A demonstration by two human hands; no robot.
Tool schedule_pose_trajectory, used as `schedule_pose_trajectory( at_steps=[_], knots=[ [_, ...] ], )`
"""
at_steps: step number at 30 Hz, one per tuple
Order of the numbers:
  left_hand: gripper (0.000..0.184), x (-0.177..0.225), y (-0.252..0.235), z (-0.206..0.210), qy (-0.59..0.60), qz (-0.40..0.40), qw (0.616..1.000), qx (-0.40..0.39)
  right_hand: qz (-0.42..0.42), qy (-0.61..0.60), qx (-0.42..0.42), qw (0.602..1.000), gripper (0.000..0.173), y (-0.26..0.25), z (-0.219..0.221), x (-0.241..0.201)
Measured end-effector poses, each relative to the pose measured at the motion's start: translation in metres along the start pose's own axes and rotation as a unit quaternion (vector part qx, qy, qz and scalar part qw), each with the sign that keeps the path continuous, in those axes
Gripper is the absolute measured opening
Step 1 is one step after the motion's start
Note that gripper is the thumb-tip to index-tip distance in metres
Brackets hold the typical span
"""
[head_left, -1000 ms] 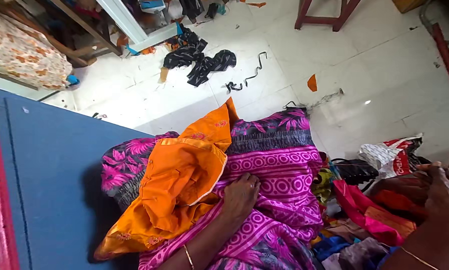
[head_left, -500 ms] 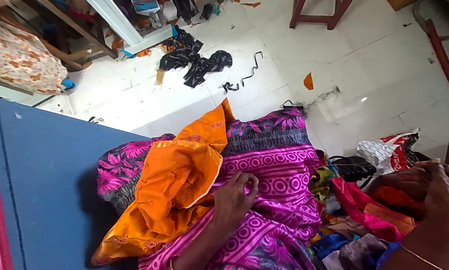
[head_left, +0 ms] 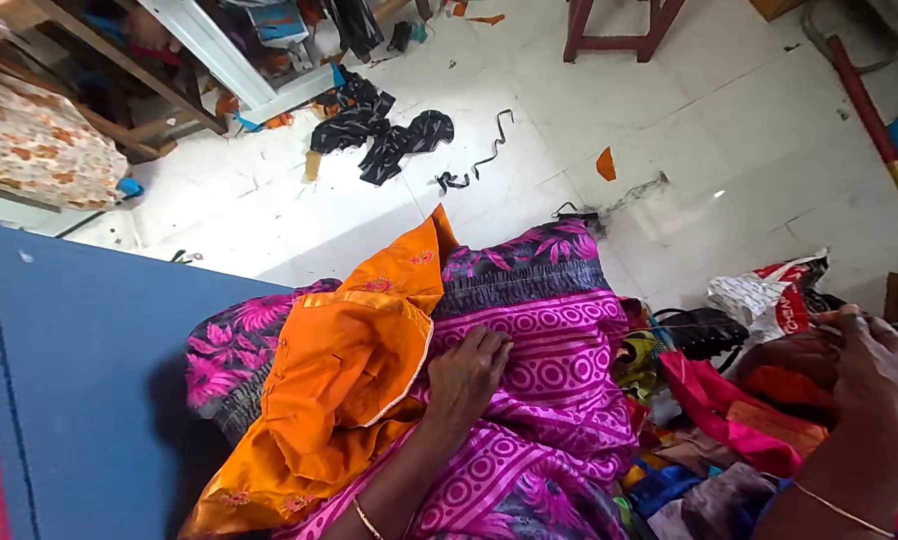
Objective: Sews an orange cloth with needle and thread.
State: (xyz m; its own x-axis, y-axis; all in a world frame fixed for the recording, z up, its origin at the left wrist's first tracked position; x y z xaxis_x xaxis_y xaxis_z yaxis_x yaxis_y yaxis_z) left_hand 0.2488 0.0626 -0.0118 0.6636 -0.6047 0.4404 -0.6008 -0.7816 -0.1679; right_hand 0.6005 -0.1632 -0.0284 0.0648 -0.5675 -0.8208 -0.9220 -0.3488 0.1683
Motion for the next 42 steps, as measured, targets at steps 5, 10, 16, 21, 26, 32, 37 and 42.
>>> schedule_pose_trajectory(
  at_steps=[5, 10, 16, 21, 26, 32, 37, 42],
  knots=[
    [0.017, -0.002, -0.001, 0.006, -0.008, 0.001, 1.000, -0.011, -0.003, -0.011, 0.006, 1.000, 0.038, -0.004, 0.001, 0.002],
    [0.014, -0.004, -0.008, 0.013, -0.010, 0.005, 1.000, -0.015, -0.015, -0.032, -0.012, 0.999, 0.038, -0.009, 0.002, 0.010],
    [0.011, -0.007, -0.010, 0.021, -0.015, 0.002, 0.999, -0.045, -0.014, -0.044, -0.008, 0.999, 0.036, -0.005, 0.002, 0.013],
    [0.011, -0.005, -0.012, 0.029, -0.004, -0.022, 0.995, -0.094, -0.003, -0.009, -0.018, 1.000, 0.046, -0.006, 0.004, 0.011],
    [0.009, -0.013, -0.016, 0.023, 0.087, -0.071, 0.986, -0.122, -0.011, -0.064, 0.015, 0.998, 0.036, -0.009, -0.004, 0.015],
    [0.010, -0.016, -0.009, -0.013, 0.212, -0.142, 0.963, -0.087, 0.040, -0.229, 0.045, 0.971, 0.025, -0.007, -0.012, 0.007],
    [0.008, -0.014, -0.008, -0.046, 0.363, -0.230, 0.899, -0.084, 0.048, -0.363, 0.035, 0.930, 0.037, 0.006, -0.001, -0.024],
    [0.021, -0.038, -0.014, -0.080, 0.526, -0.301, 0.795, -0.039, -0.073, -0.430, -0.082, 0.896, 0.054, -0.013, -0.006, -0.015]
  ],
)
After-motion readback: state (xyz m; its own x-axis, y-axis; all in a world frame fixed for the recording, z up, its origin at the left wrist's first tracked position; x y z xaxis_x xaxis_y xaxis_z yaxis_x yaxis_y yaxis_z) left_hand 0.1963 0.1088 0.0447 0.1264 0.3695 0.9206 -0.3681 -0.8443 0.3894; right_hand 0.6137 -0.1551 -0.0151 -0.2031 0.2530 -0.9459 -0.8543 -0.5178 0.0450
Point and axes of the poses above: each hand's wrist, its own y-axis away from the middle knuckle, its own z-axis out of the palm, x = y × z, the point moved 7 cm from there along -y, towards the middle knuckle, and after that the axes turned 6 degrees about -z, right-handed, at the moved point
